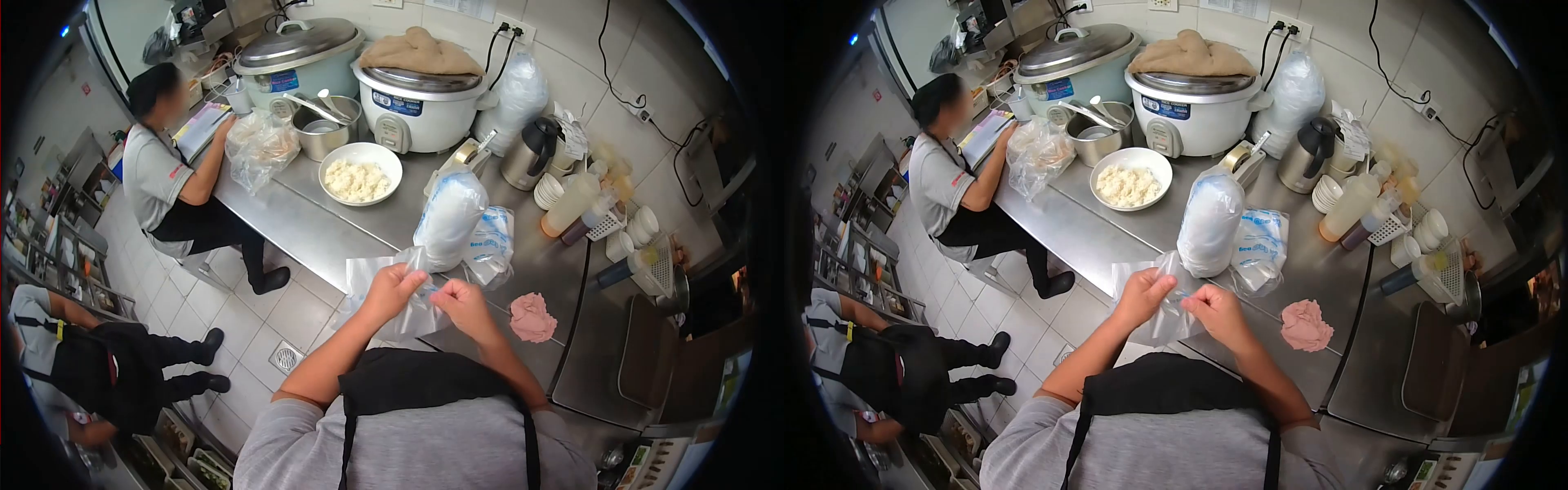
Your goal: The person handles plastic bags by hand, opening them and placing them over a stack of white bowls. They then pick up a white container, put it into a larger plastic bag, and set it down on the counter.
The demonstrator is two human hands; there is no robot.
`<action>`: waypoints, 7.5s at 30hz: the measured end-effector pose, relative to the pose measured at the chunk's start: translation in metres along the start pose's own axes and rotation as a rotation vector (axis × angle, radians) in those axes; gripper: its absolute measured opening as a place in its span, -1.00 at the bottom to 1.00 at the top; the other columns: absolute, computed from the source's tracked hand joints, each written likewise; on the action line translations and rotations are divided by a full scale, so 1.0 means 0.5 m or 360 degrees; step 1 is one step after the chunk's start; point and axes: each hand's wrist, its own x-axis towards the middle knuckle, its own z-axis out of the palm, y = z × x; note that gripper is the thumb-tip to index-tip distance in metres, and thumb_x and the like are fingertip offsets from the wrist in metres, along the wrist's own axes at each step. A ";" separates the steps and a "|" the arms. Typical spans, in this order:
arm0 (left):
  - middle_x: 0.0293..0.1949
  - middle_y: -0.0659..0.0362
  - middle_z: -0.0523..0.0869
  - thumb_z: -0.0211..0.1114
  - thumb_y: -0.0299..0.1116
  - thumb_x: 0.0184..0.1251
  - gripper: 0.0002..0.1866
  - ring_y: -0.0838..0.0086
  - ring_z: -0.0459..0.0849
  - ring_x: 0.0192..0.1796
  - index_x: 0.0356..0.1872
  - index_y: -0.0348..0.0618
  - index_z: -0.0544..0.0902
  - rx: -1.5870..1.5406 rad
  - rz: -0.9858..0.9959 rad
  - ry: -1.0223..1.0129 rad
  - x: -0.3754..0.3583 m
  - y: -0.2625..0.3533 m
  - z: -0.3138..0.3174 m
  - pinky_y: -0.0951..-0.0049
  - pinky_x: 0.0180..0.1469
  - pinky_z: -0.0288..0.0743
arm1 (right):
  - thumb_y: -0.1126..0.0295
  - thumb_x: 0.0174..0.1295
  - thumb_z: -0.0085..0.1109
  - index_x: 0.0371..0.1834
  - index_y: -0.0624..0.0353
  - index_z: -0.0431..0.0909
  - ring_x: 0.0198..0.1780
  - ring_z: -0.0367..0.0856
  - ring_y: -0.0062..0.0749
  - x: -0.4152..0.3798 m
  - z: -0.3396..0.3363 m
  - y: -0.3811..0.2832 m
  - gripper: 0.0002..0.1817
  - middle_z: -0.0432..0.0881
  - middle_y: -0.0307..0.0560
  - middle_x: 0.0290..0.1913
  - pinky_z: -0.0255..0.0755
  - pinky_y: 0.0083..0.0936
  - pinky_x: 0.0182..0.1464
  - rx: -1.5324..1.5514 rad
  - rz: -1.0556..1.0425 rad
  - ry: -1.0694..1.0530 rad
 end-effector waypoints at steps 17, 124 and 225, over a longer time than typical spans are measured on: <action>-0.48 0.10 0.52 0.28 -0.20 -0.07 -0.69 0.38 0.49 -0.48 -0.38 -0.16 0.46 0.0732 0.0558 0.0010 -0.045 0.055 0.007 0.42 -0.41 0.35 | 0.38 0.04 0.14 -0.64 0.12 0.27 -0.58 0.18 -0.79 0.023 0.017 0.043 -0.76 0.30 -0.41 -0.62 0.09 -0.76 -0.59 0.0147 -0.0145 0.0204; -0.61 0.33 0.39 -0.02 -0.25 0.23 -0.84 0.63 0.25 -0.71 -0.50 -0.03 0.39 -0.0891 -0.0803 0.0015 0.103 -0.045 0.117 0.60 -0.71 0.10 | 0.22 0.19 -0.15 -0.30 0.06 0.37 -0.36 0.43 -0.49 0.105 -0.109 0.055 -0.82 0.49 -0.20 -0.44 0.24 -0.55 -0.31 0.1879 0.0733 0.0375; -0.54 0.27 0.43 0.13 -0.27 0.13 -0.82 0.64 0.41 -0.51 -0.43 -0.16 0.42 -0.0539 0.0135 -0.0206 0.060 0.092 0.057 0.65 -0.42 0.32 | 0.36 -0.07 0.15 -0.39 0.19 0.47 -0.57 0.43 -0.35 0.014 -0.068 -0.042 -0.80 0.44 -0.13 -0.64 0.30 -0.44 -0.30 -0.1051 -0.0758 0.0309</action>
